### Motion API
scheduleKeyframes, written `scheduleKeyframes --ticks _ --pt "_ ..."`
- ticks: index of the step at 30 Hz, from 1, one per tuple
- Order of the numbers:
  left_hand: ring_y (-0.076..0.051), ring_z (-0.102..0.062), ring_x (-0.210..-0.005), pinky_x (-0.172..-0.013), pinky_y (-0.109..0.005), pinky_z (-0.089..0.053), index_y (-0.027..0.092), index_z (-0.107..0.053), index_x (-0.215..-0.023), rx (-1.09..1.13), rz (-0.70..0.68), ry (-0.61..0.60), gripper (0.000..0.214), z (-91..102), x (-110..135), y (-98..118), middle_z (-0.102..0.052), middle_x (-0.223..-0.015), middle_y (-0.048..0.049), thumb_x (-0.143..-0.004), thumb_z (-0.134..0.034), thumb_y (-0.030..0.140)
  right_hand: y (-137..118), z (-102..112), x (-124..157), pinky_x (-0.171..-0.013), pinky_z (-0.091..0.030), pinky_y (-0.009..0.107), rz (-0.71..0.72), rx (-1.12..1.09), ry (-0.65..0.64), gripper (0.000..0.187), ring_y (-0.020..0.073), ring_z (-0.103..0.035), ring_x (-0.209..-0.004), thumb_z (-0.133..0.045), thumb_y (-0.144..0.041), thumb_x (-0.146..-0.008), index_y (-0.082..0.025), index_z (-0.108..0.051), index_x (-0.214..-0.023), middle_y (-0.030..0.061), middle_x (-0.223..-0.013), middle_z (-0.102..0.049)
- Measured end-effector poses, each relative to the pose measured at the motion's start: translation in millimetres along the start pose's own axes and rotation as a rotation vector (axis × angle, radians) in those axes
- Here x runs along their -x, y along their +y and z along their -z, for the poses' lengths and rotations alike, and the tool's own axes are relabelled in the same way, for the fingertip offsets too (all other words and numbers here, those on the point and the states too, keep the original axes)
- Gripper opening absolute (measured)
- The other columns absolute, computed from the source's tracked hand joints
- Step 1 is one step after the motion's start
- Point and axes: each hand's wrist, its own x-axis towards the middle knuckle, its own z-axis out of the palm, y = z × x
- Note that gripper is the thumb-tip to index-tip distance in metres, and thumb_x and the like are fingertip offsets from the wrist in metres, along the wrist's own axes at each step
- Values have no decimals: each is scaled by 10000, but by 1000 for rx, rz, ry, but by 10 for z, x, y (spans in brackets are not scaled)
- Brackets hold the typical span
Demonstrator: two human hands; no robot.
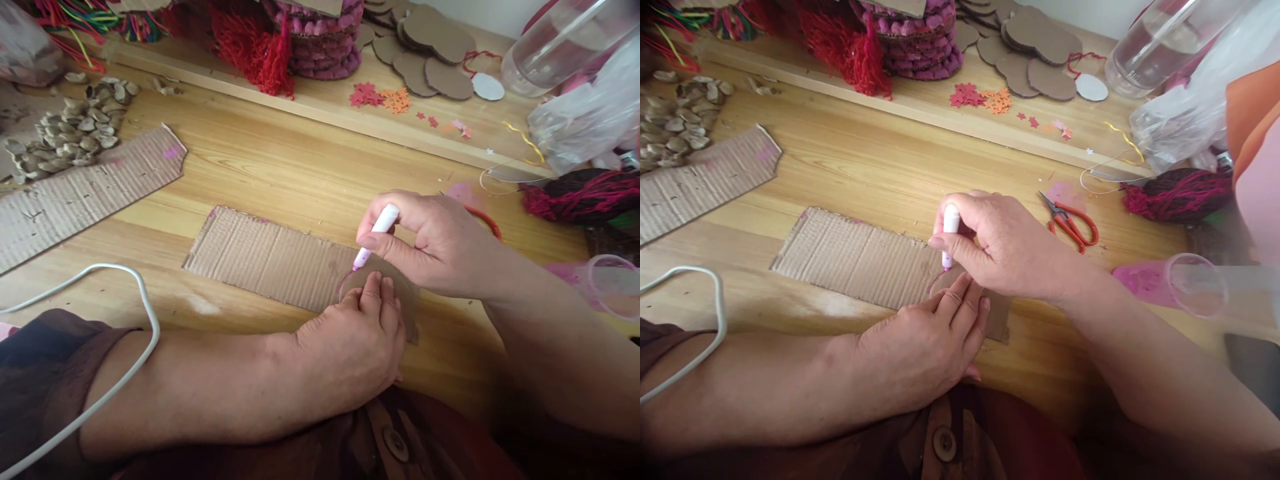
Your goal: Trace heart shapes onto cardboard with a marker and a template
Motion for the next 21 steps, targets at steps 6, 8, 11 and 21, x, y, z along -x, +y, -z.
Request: scheduleKeyframes --ticks 6,8,11,21 --pt "-433 -664 -1269 -885 -428 -646 -7 -654 -1370 5 0 0 665 0 -6 -1 -639 -1378 -320 -1039 -499 550 113 55 123 -629 -429 307 -74 37 79 214 145 -612 -653 -644 -405 -985 -219 -652 -878 7 -787 -728" --pt "-435 -660 -1275 -878 -422 -647 0 -664 -1360 0 -4 5 658 -2 -10 1 -645 -1371 -317 -1038 -505 551 149 88 172 -602 -408 308 -80 70 106 245 135 -571 -603 -644 -429 -987 -219 -657 -862 0 -743 -704" --pt "-435 -658 -1276 -875 -415 -646 1 -674 -1347 -1 1 14 664 -13 -12 4 -651 -1362 -318 -1031 -516 563 188 147 245 -582 -393 307 -103 109 137 259 129 -534 -571 -640 -439 -991 -221 -661 -852 -10 -699 -669" --pt "-419 -662 -1279 -923 -443 -634 -16 -650 -1364 0 -17 -17 728 5 -11 -21 -629 -1379 -334 -1020 -507 610 53 18 207 -651 -470 314 -89 -35 141 265 160 -645 -700 -621 -473 -999 -234 -643 -887 16 -815 -731"
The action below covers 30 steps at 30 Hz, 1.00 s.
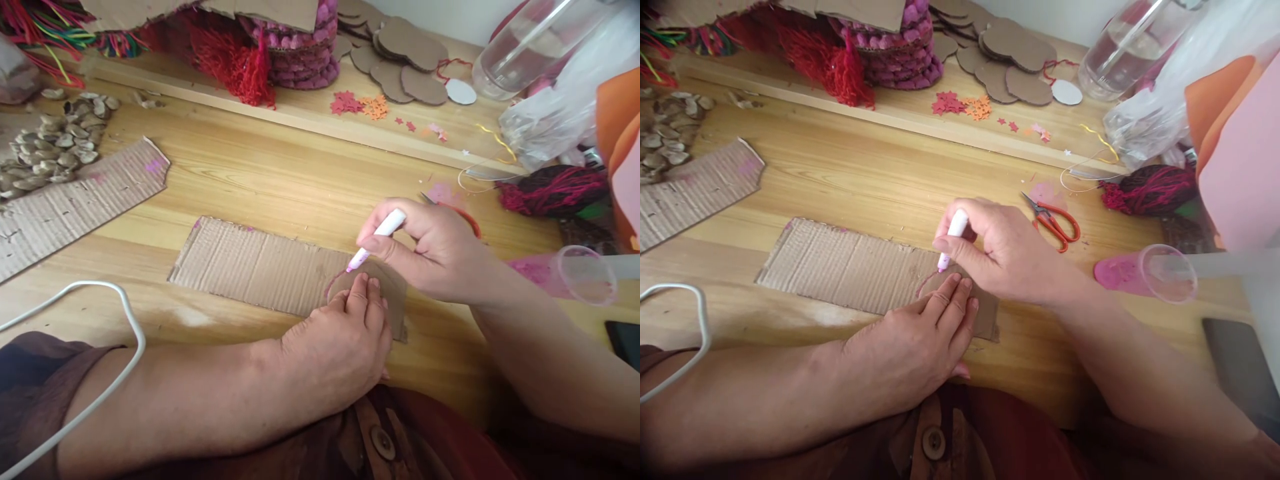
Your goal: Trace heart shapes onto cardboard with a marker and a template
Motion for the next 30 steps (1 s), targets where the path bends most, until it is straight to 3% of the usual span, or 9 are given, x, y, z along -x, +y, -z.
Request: scheduleKeyframes --ticks 7,15,24,30 --pt "-412 -663 -1280 -933 -422 -633 5 -675 -1344 16 -11 12 646 -6 -6 -29 -656 -1364 -310 -1046 -483 545 63 14 30 -638 -456 310 -47 1 -1 271 152 -614 -675 -622 -488 -998 -240 -635 -890 6 -787 -717" --pt "-365 -689 -1257 -864 -360 -644 45 -686 -1342 -29 -22 24 429 -1 -7 -56 -688 -1349 -263 -999 -481 200 194 155 155 -609 -410 304 -47 118 76 327 132 -525 -595 -609 -509 -999 -216 -645 -860 -3 -718 -666" --pt "-310 -717 -1215 -790 -293 -647 76 -725 -1299 -47 8 81 405 -34 -13 -65 -731 -1309 -203 -983 -489 170 182 150 256 -633 -446 324 -69 131 130 282 178 -584 -669 -614 -492 -997 -245 -662 -872 13 -727 -672" --pt "-322 -684 -1270 -845 -308 -641 57 -704 -1327 -37 -6 17 416 0 -26 -113 -665 -1409 -228 -982 -516 195 230 101 357 -659 -452 325 -66 99 189 225 168 -599 -694 -631 -435 -999 -236 -642 -895 19 -799 -713"
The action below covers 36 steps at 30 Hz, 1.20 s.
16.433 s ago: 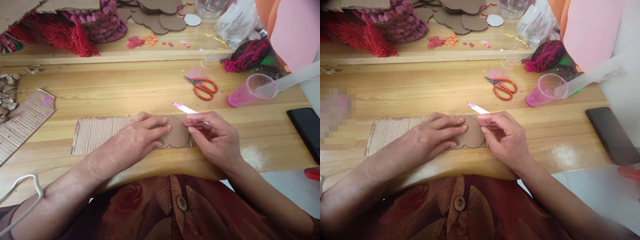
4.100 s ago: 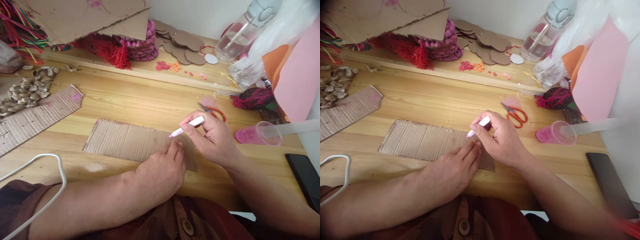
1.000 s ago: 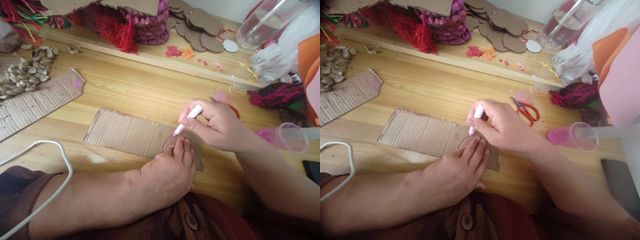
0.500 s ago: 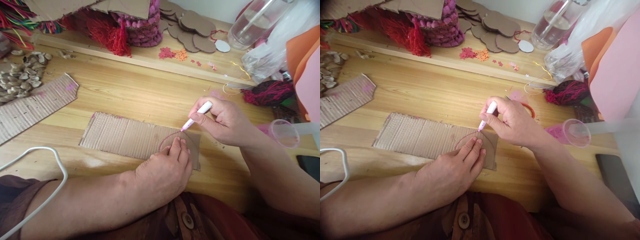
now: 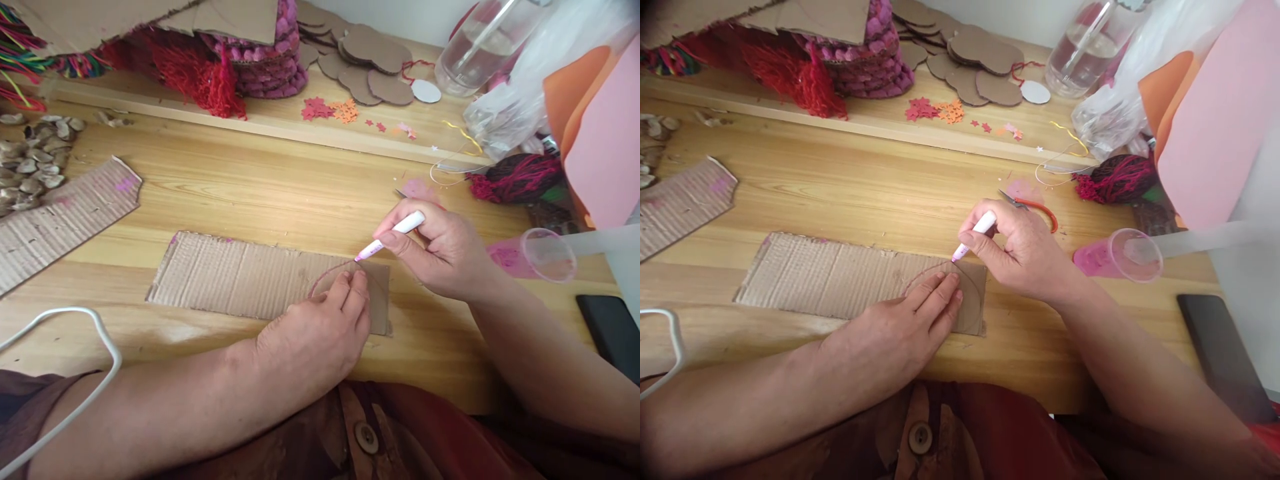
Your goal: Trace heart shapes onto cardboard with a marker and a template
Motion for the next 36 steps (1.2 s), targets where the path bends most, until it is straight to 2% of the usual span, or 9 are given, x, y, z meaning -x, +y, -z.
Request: scheduleKeyframes --ticks 2,6,17,24,29,36 --pt "-327 -670 -1289 -885 -327 -634 48 -684 -1348 5 -5 -11 425 4 -4 -18 -639 -1438 -239 -985 -526 203 4 -17 30 -665 -450 320 12 -16 19 203 160 -594 -690 -641 -405 -996 -230 -638 -893 13 -808 -713" --pt "-313 -675 -1278 -857 -311 -622 57 -680 -1344 17 5 -1 408 -14 -1 -35 -639 -1436 -241 -990 -541 206 -8 -38 117 -678 -453 321 -5 -24 46 190 148 -570 -660 -632 -380 -996 -226 -632 -885 -4 -784 -685" --pt "-285 -656 -1263 -936 -329 -589 61 -684 -1297 13 -19 23 382 -35 -2 -70 -685 -1374 -218 -947 -580 174 -38 16 552 -658 -436 301 -18 -13 115 70 142 -593 -701 -626 -250 -1003 -226 -641 -939 -9 -803 -663" --pt "-269 -700 -1194 -815 -287 -620 78 -705 -1274 20 -12 14 358 -12 -32 -94 -729 -1304 -179 -961 -548 149 -19 -81 387 -694 -467 303 45 -15 183 70 147 -617 -746 -632 -248 -1000 -224 -648 -936 -4 -844 -690" --pt "-279 -685 -1229 -813 -291 -628 77 -685 -1301 41 -10 -12 365 -1 -19 -100 -706 -1340 -194 -979 -539 164 -55 -163 247 -744 -490 320 76 -17 196 108 155 -633 -771 -627 -247 -1003 -215 -628 -900 -4 -818 -689" --pt "-288 -672 -1246 -808 -303 -628 79 -683 -1291 56 -5 -30 351 11 -17 -94 -695 -1346 -208 -983 -543 168 7 -119 334 -721 -488 342 44 -38 168 105 163 -630 -761 -617 -254 -1010 -221 -634 -912 6 -829 -684"
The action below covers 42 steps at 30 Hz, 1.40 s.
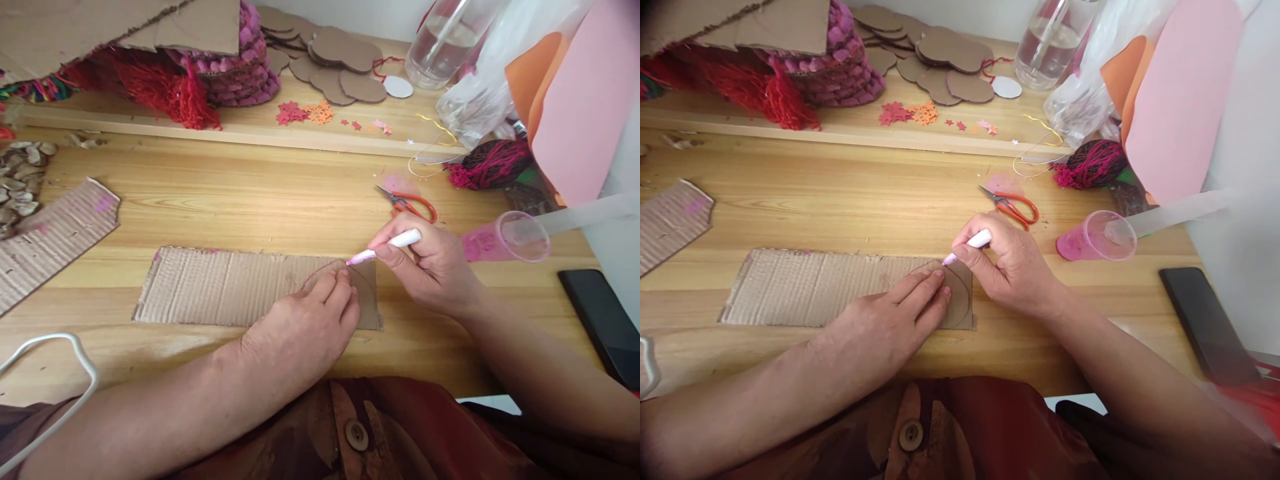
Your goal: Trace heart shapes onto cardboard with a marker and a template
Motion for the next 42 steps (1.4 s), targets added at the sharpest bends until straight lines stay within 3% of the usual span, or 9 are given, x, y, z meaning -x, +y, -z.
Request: scheduleKeyframes --ticks 9,17,29,35,42 --pt "-270 -679 -1228 -863 -300 -616 96 -690 -1294 -27 -7 2 360 -8 0 1 -698 -1360 -190 -972 -547 166 -38 -54 -113 -732 -494 320 42 18 8 104 150 -632 -776 -619 -223 -1004 -215 -616 -900 -6 -826 -690" --pt "-279 -675 -1234 -798 -287 -611 75 -698 -1272 -14 -5 44 357 -14 8 -1 -708 -1337 -196 -953 -562 158 -46 -85 -129 -764 -494 321 54 34 17 108 158 -638 -802 -617 -223 -997 -213 -612 -889 -4 -824 -691" --pt "-282 -647 -1246 -750 -302 -641 81 -664 -1297 20 -32 3 432 9 6 -59 -683 -1350 -175 -887 -538 33 -127 50 320 -703 -492 339 -55 61 97 85 175 -651 -757 -610 -244 -1004 -249 -646 -928 18 -847 -708" --pt "-267 -646 -1220 -691 -299 -639 108 -634 -1319 36 -14 -90 425 54 -8 -63 -670 -1345 -148 -917 -525 24 -262 50 590 -698 -505 383 -127 120 137 83 214 -664 -750 -622 -276 -996 -272 -657 -921 28 -832 -716" --pt "-268 -640 -1191 -674 -309 -612 126 -580 -1357 115 7 -194 408 56 -30 -102 -630 -1373 -145 -958 -544 50 -372 22 765 -688 -509 352 -107 136 158 77 185 -655 -756 -614 -229 -1000 -259 -645 -936 18 -840 -694"
